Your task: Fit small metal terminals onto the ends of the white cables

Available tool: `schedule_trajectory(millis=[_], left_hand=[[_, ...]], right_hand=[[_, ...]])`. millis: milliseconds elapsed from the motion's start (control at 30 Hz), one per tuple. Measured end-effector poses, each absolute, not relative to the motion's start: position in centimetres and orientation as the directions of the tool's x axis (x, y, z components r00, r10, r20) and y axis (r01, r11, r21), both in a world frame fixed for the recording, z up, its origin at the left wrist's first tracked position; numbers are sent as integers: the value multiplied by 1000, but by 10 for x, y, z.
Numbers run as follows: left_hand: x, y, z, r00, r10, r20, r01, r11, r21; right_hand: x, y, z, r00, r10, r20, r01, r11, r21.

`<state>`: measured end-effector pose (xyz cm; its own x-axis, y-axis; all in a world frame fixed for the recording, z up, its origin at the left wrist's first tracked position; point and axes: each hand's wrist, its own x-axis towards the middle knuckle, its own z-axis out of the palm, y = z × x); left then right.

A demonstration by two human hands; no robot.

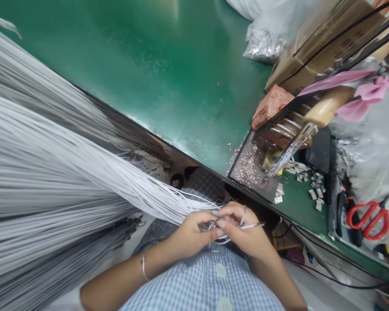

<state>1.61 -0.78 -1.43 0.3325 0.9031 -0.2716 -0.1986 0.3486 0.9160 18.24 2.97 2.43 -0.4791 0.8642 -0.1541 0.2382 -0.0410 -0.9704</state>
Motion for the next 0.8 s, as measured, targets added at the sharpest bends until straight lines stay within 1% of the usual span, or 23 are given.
schedule_trajectory(millis=[100, 233, 333, 400, 500, 633, 733, 800], left_hand=[[15, -7, -12, 342, 889, -305, -172, 378, 910], [10, -4, -9, 315, 894, -317, -145, 376, 915], [5, -2, -8, 305, 891, -336, -130, 389, 912], [3, -1, -8, 294, 886, -357, -163, 415, 895], [6, -2, -9, 315, 869, -382, -257, 465, 847], [11, -7, -16, 391, 870, -301, -361, 445, 819], [10, -11, -19, 442, 848, -294, -317, 454, 833], [8, -10, -18, 449, 831, -329, -249, 470, 847]], right_hand=[[181, 32, 27, -502, 852, -146, 258, -14, -966], [185, 34, 27, -441, 877, -189, 298, -55, -953], [189, 34, 26, -458, 877, -148, 296, -7, -955], [190, 34, 25, -484, 867, -119, 290, 31, -957], [188, 33, 25, -494, 859, -135, 296, 20, -955], [182, 34, 26, -586, 798, -141, 307, 57, -950], [180, 37, 29, -656, 746, -118, 286, 101, -953], [180, 37, 30, -643, 756, -122, 322, 123, -939]])
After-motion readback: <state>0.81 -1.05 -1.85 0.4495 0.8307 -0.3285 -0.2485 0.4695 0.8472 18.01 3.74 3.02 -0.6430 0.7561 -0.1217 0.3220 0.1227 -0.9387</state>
